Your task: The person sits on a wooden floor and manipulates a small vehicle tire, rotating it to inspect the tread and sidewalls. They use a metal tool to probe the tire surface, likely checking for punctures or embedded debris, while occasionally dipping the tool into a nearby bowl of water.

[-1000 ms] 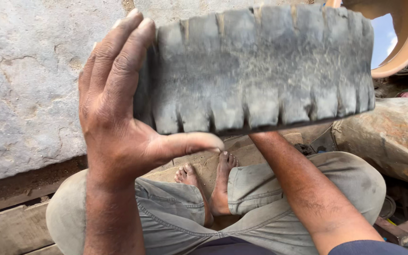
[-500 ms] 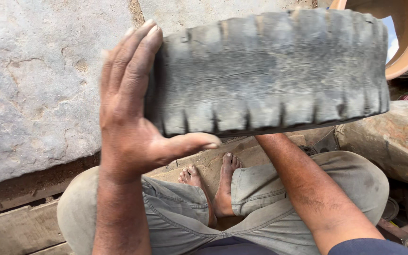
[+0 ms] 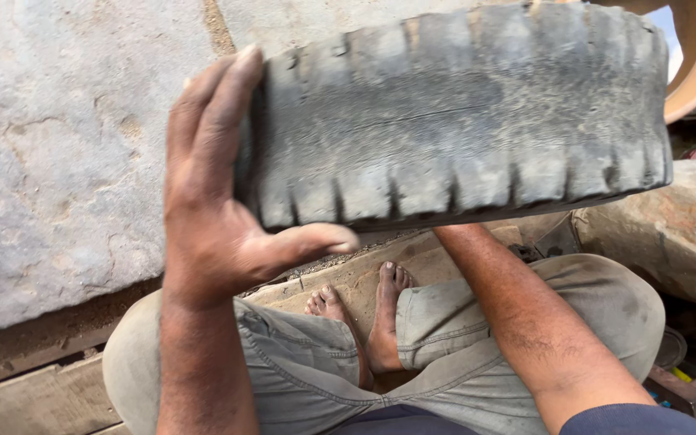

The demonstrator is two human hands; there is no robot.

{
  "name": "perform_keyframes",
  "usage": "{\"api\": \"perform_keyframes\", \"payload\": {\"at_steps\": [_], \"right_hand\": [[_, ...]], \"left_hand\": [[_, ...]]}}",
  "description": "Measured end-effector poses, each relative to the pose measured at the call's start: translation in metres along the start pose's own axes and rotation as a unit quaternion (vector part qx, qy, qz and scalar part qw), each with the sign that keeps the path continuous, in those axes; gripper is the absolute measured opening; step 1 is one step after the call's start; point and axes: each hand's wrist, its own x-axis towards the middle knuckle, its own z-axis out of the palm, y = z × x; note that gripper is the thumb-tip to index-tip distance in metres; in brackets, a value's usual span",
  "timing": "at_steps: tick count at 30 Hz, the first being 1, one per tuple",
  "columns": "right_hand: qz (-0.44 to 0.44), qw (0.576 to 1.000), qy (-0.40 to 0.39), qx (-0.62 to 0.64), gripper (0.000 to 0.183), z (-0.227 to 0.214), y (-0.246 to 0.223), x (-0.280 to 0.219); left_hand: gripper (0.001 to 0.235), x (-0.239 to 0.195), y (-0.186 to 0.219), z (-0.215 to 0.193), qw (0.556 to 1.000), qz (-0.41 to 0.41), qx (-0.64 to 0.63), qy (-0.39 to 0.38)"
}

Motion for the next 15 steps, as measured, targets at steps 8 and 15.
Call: {"api": "perform_keyframes", "payload": {"at_steps": [8,15], "right_hand": [[-0.015,1.000,-0.013,0.003,0.041,0.0006,-0.0015,-0.0020],[-0.023,1.000,-0.017,0.014,0.045,0.0028,-0.0042,-0.0038]], "left_hand": [[0.125,-0.0061,-0.0040,-0.0028,0.999,-0.020,-0.031,0.007],[0.125,-0.0065,-0.0071,-0.0080,0.998,-0.030,-0.046,0.006]]}}
